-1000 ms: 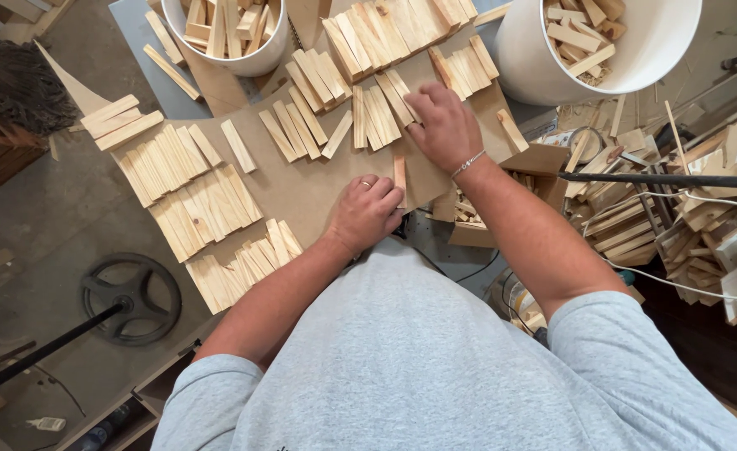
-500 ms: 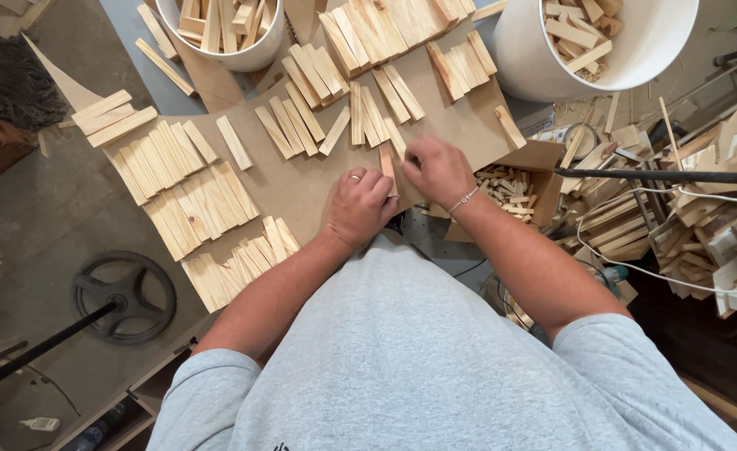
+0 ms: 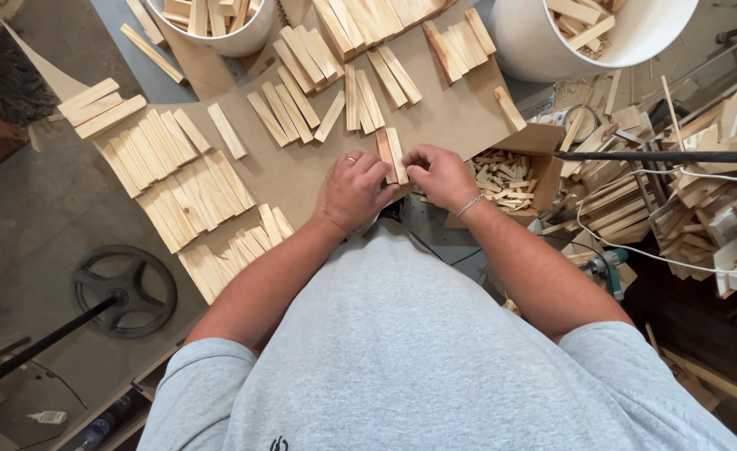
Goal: Sort and arrange small wooden slats into organized rows on a workbench
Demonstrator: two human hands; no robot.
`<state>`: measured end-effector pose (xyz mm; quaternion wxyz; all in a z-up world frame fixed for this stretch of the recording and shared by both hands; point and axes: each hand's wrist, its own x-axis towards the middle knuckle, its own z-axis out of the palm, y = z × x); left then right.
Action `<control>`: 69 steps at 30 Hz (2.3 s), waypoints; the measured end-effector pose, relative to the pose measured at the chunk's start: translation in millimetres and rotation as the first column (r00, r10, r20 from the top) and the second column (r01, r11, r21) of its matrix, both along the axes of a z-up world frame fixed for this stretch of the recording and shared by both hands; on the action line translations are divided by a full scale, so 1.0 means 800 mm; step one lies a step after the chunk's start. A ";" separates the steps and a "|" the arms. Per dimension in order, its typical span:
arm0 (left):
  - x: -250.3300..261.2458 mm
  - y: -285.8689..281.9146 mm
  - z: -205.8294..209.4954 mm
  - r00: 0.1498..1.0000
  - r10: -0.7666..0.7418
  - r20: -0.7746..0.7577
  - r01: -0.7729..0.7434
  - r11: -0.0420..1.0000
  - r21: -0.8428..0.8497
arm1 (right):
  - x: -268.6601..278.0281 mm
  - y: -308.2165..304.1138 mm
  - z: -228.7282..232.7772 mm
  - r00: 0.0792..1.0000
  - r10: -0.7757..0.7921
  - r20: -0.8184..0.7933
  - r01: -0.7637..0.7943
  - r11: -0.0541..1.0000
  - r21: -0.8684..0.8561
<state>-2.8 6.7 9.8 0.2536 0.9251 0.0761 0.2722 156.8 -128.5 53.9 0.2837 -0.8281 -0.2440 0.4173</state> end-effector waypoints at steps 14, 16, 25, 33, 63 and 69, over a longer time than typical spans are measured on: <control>0.002 -0.016 -0.010 0.997 0.078 -0.026 -0.077 0.996 0.052 | -0.013 -0.013 -0.020 0.904 0.163 0.395 -0.210 0.975 0.078; 0.001 -0.015 -0.010 0.996 0.081 -0.038 -0.079 0.995 0.062 | -0.014 -0.014 -0.021 0.923 0.113 0.368 -0.168 0.979 0.119; 0.002 -0.012 -0.005 0.998 0.070 -0.005 -0.069 0.992 0.101 | -0.009 -0.019 -0.013 0.755 0.294 0.587 -0.429 0.898 0.102; -0.031 -0.018 0.013 0.997 0.030 -0.065 -0.023 0.995 0.101 | 0.004 -0.007 -0.023 0.673 0.221 0.706 -0.425 0.897 0.124; -0.089 -0.021 0.005 0.955 0.235 -0.183 -0.213 0.968 0.131 | 0.020 0.063 -0.039 0.466 0.020 0.884 -0.585 0.757 0.291; -0.103 0.005 0.046 0.965 0.157 -0.209 -0.162 0.987 -0.007 | 0.017 0.048 -0.046 0.516 0.079 0.853 -0.571 0.774 0.274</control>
